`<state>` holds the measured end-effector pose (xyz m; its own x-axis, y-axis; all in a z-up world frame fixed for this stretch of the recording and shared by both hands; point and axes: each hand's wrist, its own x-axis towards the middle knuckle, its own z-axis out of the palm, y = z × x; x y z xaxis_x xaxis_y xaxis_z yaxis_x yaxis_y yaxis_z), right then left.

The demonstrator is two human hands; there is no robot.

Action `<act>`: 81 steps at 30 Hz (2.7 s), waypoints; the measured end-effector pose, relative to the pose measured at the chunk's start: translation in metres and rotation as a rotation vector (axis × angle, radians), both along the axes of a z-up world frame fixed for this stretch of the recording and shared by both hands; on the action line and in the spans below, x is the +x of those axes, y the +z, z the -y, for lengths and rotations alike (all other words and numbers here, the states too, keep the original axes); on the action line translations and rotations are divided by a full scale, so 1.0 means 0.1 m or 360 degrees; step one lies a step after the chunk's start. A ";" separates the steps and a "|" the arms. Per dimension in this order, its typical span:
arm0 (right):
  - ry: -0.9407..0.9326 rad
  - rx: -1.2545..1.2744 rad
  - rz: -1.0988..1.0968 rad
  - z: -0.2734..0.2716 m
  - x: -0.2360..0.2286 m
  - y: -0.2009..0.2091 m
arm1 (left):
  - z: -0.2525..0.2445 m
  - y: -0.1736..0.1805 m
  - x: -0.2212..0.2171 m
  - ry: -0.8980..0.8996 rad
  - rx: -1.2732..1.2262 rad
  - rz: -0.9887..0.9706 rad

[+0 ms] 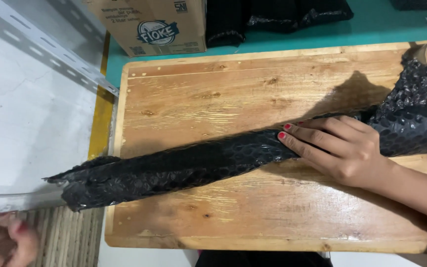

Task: The person wraps an object in bubble wrap, then wraps it in black plastic and secures it with tape.

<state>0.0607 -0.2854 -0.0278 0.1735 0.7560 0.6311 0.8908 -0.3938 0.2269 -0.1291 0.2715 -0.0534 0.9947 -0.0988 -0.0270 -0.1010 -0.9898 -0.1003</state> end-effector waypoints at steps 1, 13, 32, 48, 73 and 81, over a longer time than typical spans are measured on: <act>0.0024 0.0017 0.0029 -0.01 0.00 0.00 | 0.34 0.11 -0.08 -0.0158 -0.0576 0.1012; -0.0046 -0.0010 -0.0062 -0.03 0.01 0.04 | 2.79 0.69 1.11 -0.0932 -0.0520 0.0841; 0.0164 -0.0134 -0.1254 0.14 0.29 0.53 | 2.66 0.20 1.25 -0.1213 -0.0920 0.1051; -0.0333 0.2421 -0.1975 0.19 2.50 0.88 | 2.62 -0.17 1.34 -0.0961 -0.1069 0.0917; -0.0172 0.2683 -0.2399 0.11 1.71 1.45 | 2.66 -0.24 1.40 -0.0837 -0.1120 0.0982; 0.0315 0.1080 -0.2370 -0.26 0.41 0.91 | 2.54 0.14 1.26 -0.1211 -0.0997 0.0907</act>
